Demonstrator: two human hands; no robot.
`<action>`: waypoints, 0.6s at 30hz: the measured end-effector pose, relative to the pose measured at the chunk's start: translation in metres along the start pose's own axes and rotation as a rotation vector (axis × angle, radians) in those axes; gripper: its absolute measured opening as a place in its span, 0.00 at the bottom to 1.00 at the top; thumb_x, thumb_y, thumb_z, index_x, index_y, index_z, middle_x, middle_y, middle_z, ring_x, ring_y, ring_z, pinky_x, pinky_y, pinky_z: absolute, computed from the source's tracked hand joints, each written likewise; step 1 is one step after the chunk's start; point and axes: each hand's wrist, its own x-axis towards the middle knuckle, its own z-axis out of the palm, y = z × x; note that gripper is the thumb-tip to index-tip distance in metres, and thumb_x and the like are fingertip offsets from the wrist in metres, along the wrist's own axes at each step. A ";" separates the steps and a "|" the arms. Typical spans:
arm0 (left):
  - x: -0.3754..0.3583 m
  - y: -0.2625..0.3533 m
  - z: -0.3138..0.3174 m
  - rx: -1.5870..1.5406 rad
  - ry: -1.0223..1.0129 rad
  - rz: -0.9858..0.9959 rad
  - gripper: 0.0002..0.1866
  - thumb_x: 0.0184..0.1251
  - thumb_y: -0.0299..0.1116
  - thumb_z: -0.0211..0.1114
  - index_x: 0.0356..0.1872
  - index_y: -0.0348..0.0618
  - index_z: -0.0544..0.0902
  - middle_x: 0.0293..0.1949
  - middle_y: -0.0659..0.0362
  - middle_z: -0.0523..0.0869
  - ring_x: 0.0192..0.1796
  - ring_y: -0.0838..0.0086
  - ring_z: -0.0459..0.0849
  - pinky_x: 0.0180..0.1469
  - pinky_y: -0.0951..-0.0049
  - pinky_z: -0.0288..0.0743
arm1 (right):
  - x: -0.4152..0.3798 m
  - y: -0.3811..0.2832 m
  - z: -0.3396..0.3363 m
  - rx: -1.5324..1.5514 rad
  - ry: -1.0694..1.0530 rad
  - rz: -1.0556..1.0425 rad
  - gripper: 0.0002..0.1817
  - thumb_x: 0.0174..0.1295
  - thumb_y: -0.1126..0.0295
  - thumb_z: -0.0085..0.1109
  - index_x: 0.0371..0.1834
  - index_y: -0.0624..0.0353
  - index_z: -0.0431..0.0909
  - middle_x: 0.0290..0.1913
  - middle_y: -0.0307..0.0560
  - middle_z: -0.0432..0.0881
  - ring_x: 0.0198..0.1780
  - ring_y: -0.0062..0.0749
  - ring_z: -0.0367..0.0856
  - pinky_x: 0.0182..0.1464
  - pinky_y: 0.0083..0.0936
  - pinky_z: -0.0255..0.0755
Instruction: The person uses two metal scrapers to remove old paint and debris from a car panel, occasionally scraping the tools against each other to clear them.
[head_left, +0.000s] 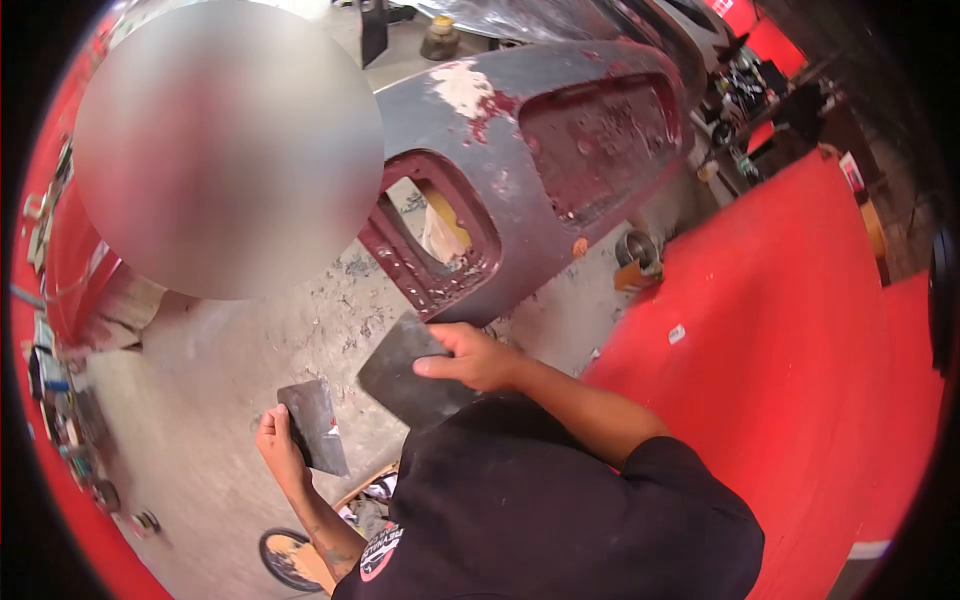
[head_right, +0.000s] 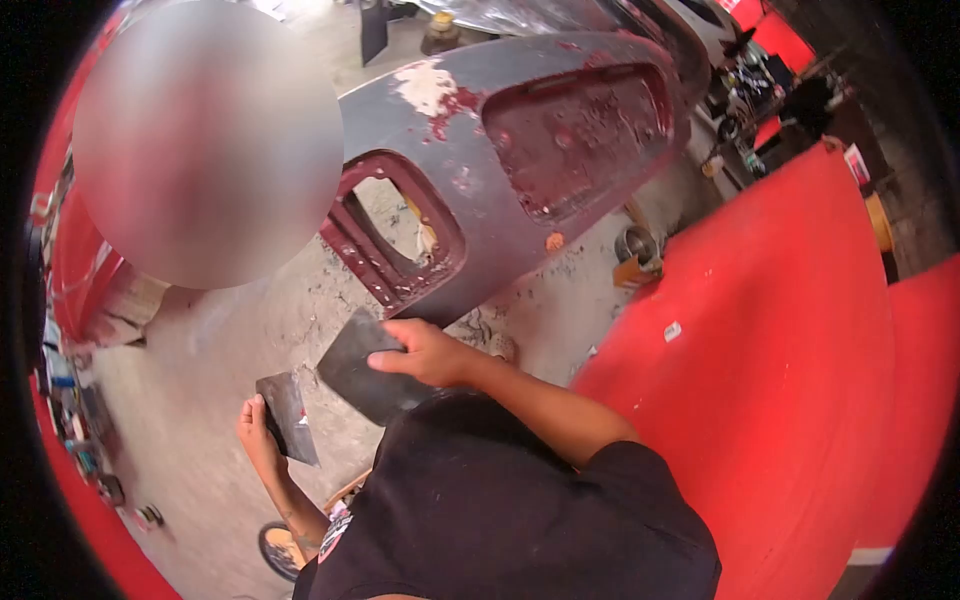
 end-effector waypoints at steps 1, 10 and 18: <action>0.004 0.007 0.006 0.016 -0.022 0.002 0.15 0.74 0.36 0.60 0.25 0.43 0.76 0.23 0.73 0.71 0.28 0.88 0.62 0.31 0.82 0.56 | -0.014 0.001 -0.005 0.139 0.079 -0.016 0.19 0.70 0.69 0.56 0.61 0.64 0.73 0.53 0.39 0.81 0.53 0.19 0.76 0.57 0.25 0.71; 0.011 0.016 0.052 0.027 -0.225 -0.042 0.13 0.74 0.37 0.60 0.30 0.39 0.80 0.26 0.69 0.78 0.29 0.86 0.69 0.32 0.81 0.63 | -0.123 0.063 -0.087 0.428 0.811 -0.191 0.19 0.68 0.72 0.59 0.61 0.62 0.72 0.54 0.42 0.81 0.53 0.25 0.78 0.58 0.26 0.72; 0.008 0.034 0.112 -0.016 -0.290 -0.036 0.19 0.73 0.37 0.61 0.56 0.31 0.80 0.45 0.59 0.84 0.42 0.80 0.81 0.48 0.78 0.74 | -0.185 0.110 -0.149 0.028 1.374 -0.216 0.21 0.65 0.71 0.62 0.59 0.64 0.71 0.50 0.44 0.82 0.50 0.24 0.78 0.54 0.24 0.71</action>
